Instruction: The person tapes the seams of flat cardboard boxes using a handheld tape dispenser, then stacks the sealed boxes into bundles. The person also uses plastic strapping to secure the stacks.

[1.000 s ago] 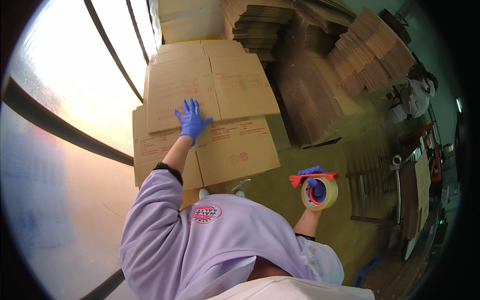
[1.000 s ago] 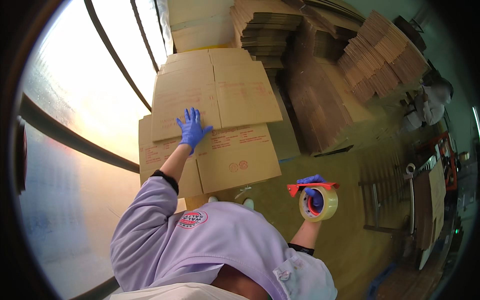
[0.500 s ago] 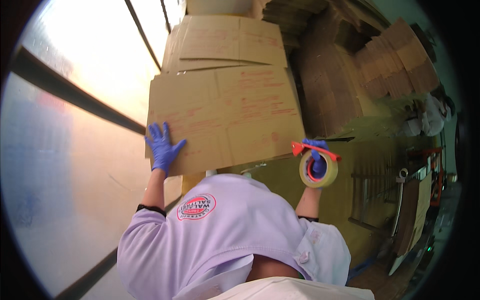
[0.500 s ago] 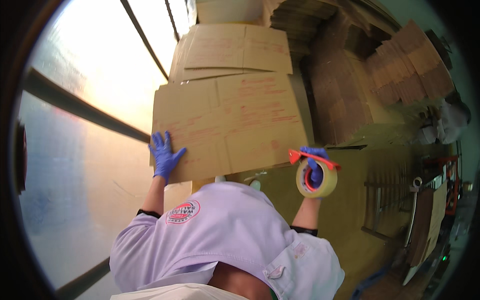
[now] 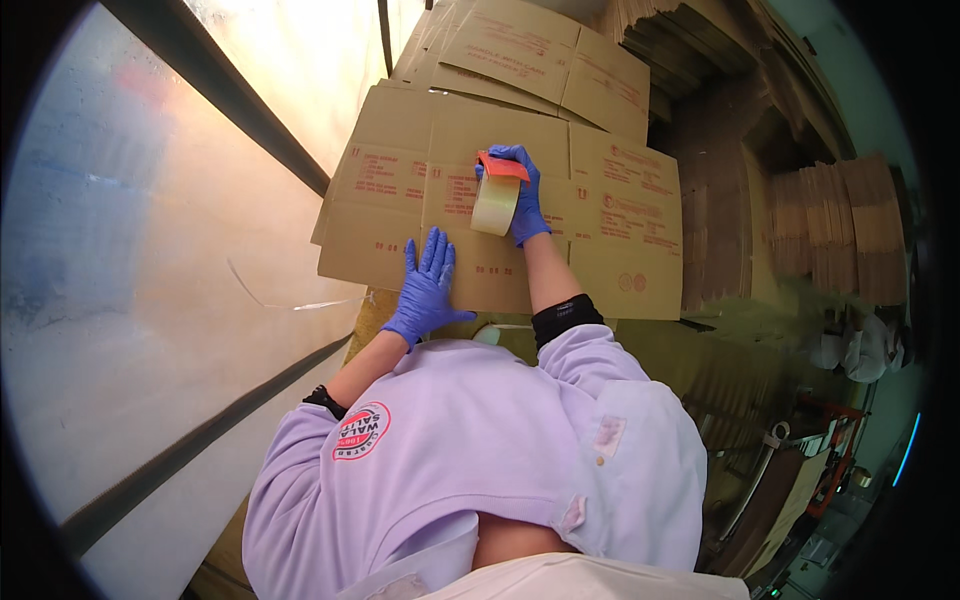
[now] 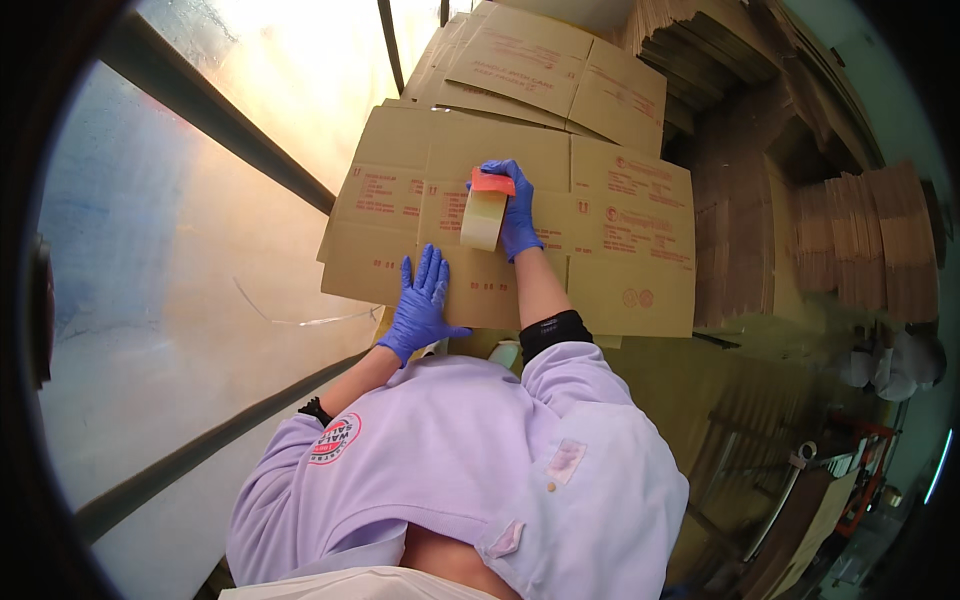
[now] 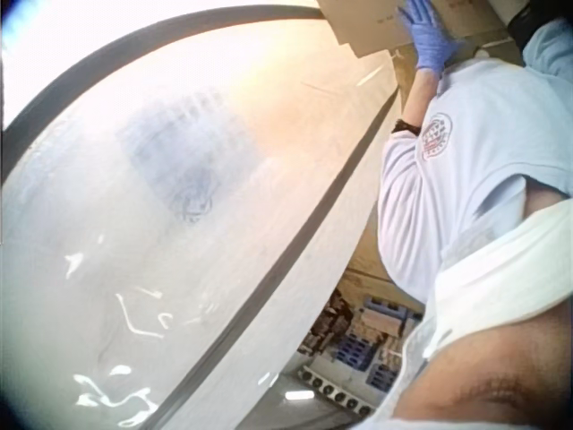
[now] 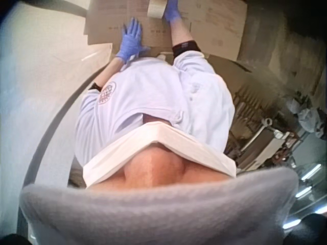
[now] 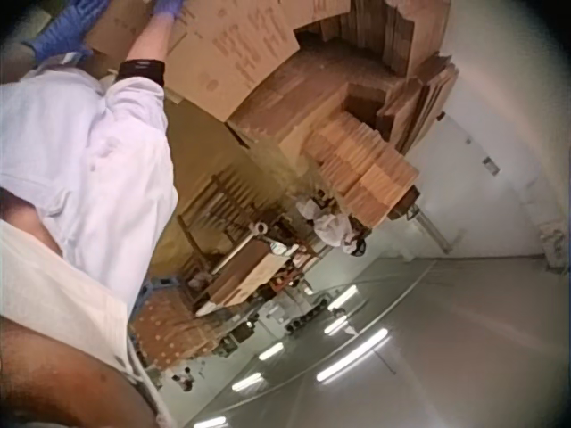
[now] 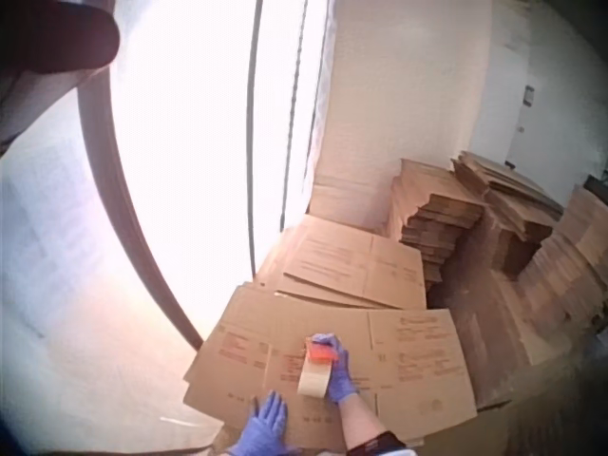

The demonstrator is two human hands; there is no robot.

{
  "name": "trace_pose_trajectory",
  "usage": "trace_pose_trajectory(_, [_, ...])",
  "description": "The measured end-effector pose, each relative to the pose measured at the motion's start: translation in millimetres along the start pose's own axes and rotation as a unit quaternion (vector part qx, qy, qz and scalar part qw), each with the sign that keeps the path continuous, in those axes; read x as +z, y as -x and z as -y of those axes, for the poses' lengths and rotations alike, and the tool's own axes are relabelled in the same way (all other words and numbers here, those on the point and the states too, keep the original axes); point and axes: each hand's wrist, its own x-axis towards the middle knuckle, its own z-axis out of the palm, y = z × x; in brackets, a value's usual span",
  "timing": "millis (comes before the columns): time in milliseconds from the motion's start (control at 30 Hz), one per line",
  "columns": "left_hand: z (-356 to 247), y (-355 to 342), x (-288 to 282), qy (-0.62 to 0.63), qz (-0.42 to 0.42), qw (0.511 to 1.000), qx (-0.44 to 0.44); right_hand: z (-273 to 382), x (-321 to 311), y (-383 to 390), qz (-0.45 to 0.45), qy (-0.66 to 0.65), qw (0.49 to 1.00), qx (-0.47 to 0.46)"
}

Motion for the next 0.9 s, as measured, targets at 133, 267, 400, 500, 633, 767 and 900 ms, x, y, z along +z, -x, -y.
trace_pose_trajectory(133, [0, 6, 8, 0.013, -0.051, 0.999, 0.014, -13, -2, 29, -0.008, -0.047, 0.999, 0.008])
trace_pose_trajectory(267, [-2, 6, 11, -0.066, -0.025, 0.997, -0.007, -37, -1, 111, -0.01, 0.304, 0.94, -0.156])
trace_pose_trajectory(400, [-9, -1, -6, -0.064, 0.035, 0.997, -0.032, 7, 23, 83, -0.071, 0.014, 0.99, 0.118])
trace_pose_trajectory(500, [-16, 0, -11, -0.103, 0.053, 0.993, -0.032, 42, 20, 60, 0.06, 0.081, 0.966, 0.238])
trace_pose_trajectory(633, [-18, -4, 1, -0.11, 0.061, 0.991, -0.05, 47, 8, 77, 0.027, 0.022, 0.962, 0.272])
trace_pose_trajectory(767, [-21, -6, -36, -0.179, 0.029, 0.983, 0.024, 84, 2, 130, 0.227, 0.195, 0.939, -0.17])
trace_pose_trajectory(900, [-22, -25, -158, -0.097, -0.148, 0.959, 0.219, 193, -25, 197, 0.339, -0.001, 0.862, -0.377])
